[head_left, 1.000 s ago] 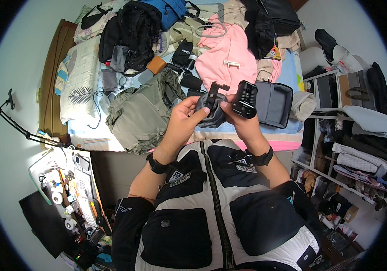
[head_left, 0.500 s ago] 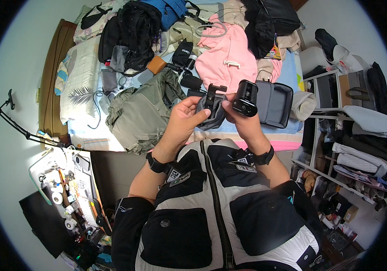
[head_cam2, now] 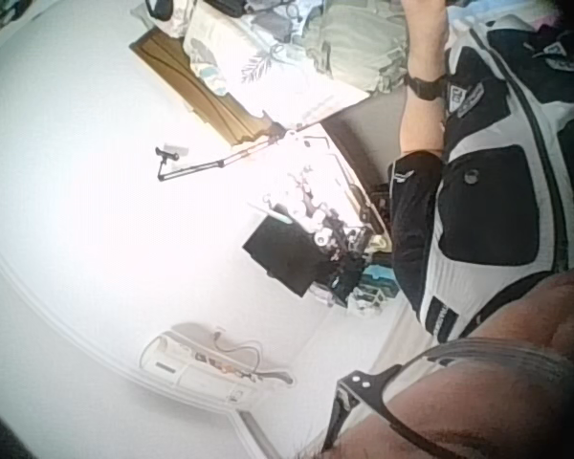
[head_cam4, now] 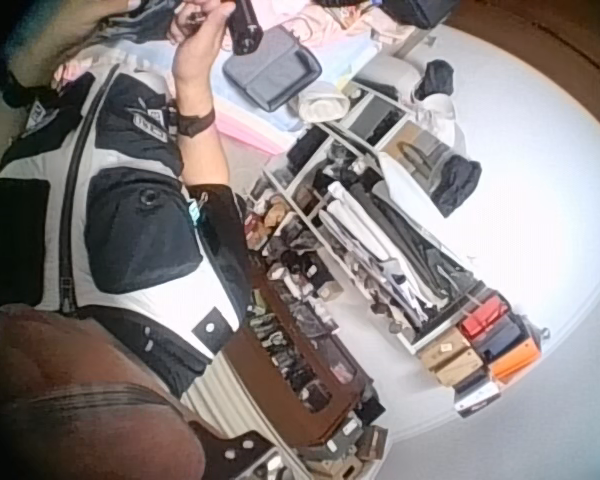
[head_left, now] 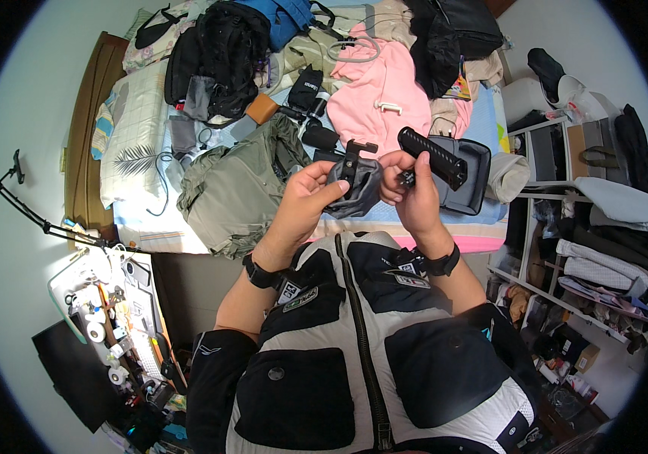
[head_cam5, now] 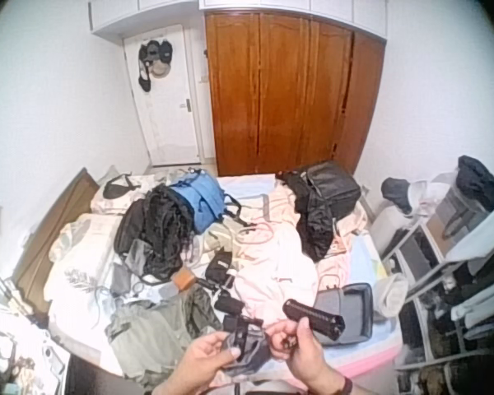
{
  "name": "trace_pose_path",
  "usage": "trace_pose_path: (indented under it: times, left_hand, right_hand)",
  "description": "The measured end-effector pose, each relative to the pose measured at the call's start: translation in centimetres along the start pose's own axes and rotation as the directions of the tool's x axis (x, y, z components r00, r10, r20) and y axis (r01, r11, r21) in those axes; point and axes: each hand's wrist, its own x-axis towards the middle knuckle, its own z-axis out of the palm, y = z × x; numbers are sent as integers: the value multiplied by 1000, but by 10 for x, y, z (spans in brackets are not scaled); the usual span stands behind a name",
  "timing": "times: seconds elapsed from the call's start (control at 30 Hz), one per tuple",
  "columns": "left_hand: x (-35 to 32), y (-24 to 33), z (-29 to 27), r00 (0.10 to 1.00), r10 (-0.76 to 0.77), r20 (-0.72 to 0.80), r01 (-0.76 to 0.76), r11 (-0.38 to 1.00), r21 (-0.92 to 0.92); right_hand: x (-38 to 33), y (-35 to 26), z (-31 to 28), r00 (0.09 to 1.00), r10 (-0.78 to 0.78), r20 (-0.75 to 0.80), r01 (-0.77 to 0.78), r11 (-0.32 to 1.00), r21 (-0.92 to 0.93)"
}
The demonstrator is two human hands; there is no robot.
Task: The person assembles a camera mount by attaching a handle to a bracket and securing it with a strap. They then place the assembled mount into a small pouch and put the pouch into a green bag.
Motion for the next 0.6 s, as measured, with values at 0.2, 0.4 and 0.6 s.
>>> trace_pose_path:
  times: [0.2,0.4,0.6]
  left_hand:
    - [3,-3,-4,1000,-11,-24,10,999,-49]
    - [4,-2,-5,999,-9,-34,6,998,-63]
    - [3,-1,-5,999,-24,-45,21,998,-57]
  right_hand:
    - [2,-4,2,997,-69,40,67,997,44]
    - [2,-8,5,982,-120,149,100,986,135]
    - [1,-9,3,979,-53,199,-38,905,425]
